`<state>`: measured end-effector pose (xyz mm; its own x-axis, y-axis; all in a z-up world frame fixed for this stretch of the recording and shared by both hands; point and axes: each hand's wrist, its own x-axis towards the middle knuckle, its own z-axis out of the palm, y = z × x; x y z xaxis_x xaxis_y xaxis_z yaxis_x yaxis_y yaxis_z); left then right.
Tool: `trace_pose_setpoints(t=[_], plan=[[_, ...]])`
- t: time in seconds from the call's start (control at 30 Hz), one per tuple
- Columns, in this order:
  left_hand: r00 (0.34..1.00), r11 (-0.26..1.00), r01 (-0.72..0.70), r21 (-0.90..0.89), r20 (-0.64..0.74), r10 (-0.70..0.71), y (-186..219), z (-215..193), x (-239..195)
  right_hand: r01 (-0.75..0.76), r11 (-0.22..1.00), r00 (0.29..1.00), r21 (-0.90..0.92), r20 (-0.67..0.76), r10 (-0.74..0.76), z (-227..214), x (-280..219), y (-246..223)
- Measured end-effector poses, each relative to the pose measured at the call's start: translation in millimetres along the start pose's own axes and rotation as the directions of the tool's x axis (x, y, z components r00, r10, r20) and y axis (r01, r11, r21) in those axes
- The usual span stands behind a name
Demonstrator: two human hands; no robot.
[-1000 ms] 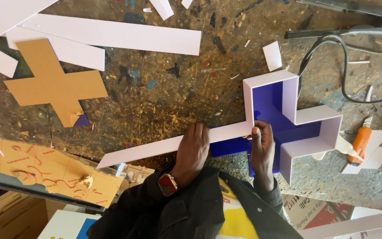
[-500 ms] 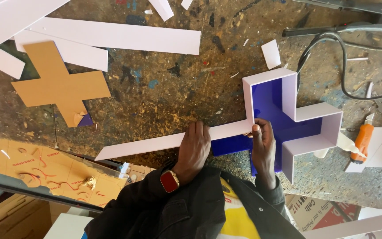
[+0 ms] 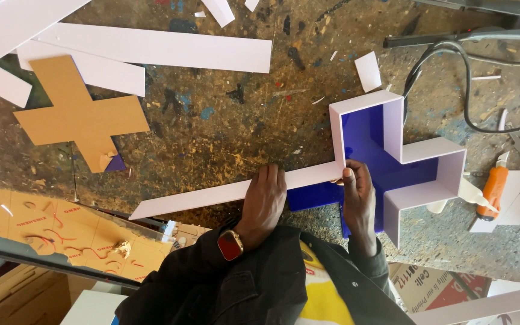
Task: The person constructs a three-dimensional cross-shaped sign by applying glue to the edges of a blue acrylic base and pressing white side strips into place, then uses a heating tool to soften and bend a strip of white plastic around the corners.
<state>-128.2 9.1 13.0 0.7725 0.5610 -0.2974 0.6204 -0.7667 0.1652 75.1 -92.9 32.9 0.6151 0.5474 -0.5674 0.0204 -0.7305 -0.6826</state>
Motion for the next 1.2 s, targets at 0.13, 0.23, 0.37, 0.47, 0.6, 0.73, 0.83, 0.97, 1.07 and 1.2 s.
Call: trace_pose_setpoints(t=[0.13, 0.23, 0.37, 0.47, 0.6, 0.73, 0.83, 0.97, 1.07, 1.2], plan=[[1.0, 1.0, -0.009, 0.002, -0.017, 0.009, 0.9, 4.4, -2.3, 0.004, 1.0, 1.0, -0.002, -0.008, -0.004, -1.1, 1.2, 4.0], [0.999, 1.0, 0.007, -0.028, -0.034, -0.008, 4.1, 14.2, -5.9, -0.008, 0.999, 1.0, -0.031, -0.005, 0.008, -3.7, 1.1, 8.4], [0.998, 0.998, 0.029, -0.047, -0.046, -0.032, 5.6, 16.9, -6.7, -0.016, 0.999, 1.0, -0.033, -0.016, 0.016, -4.4, 0.5, 6.1], [0.998, 0.998, 0.034, -0.056, -0.052, -0.037, 5.2, 14.0, -5.9, -0.016, 1.0, 1.0, -0.025, -0.027, 0.016, -3.1, 0.0, 3.3], [0.997, 0.998, 0.029, -0.047, -0.067, -0.032, 6.3, 18.8, -5.4, -0.02, 0.999, 0.999, -0.045, -0.029, 0.019, -4.2, -1.9, -7.8], [0.996, 0.995, 0.013, -0.101, -0.087, -0.022, 5.0, 34.9, -9.1, -0.027, 0.998, 0.999, -0.061, -0.047, 0.024, -0.5, -1.3, 4.3], [0.992, 0.994, 0.006, -0.109, -0.123, -0.02, 3.6, 35.9, -10.6, -0.03, 0.994, 0.998, -0.104, -0.062, 0.024, 1.5, -3.2, 7.3], [0.991, 0.997, 0.03, -0.069, -0.131, -0.039, 4.1, 23.1, -7.6, -0.032, 0.991, 0.998, -0.13, -0.063, 0.024, 1.4, -3.7, 6.0], [0.99, 0.997, 0.041, -0.067, -0.131, -0.049, 5.0, 22.3, -5.0, -0.023, 0.992, 0.998, -0.123, -0.066, 0.015, 1.7, 0.0, 9.2], [0.997, 0.996, 0.047, -0.069, -0.056, -0.051, 6.2, 20.4, -5.0, -0.007, 0.996, 0.999, -0.087, -0.037, 0.003, -0.6, 0.9, 7.7]])
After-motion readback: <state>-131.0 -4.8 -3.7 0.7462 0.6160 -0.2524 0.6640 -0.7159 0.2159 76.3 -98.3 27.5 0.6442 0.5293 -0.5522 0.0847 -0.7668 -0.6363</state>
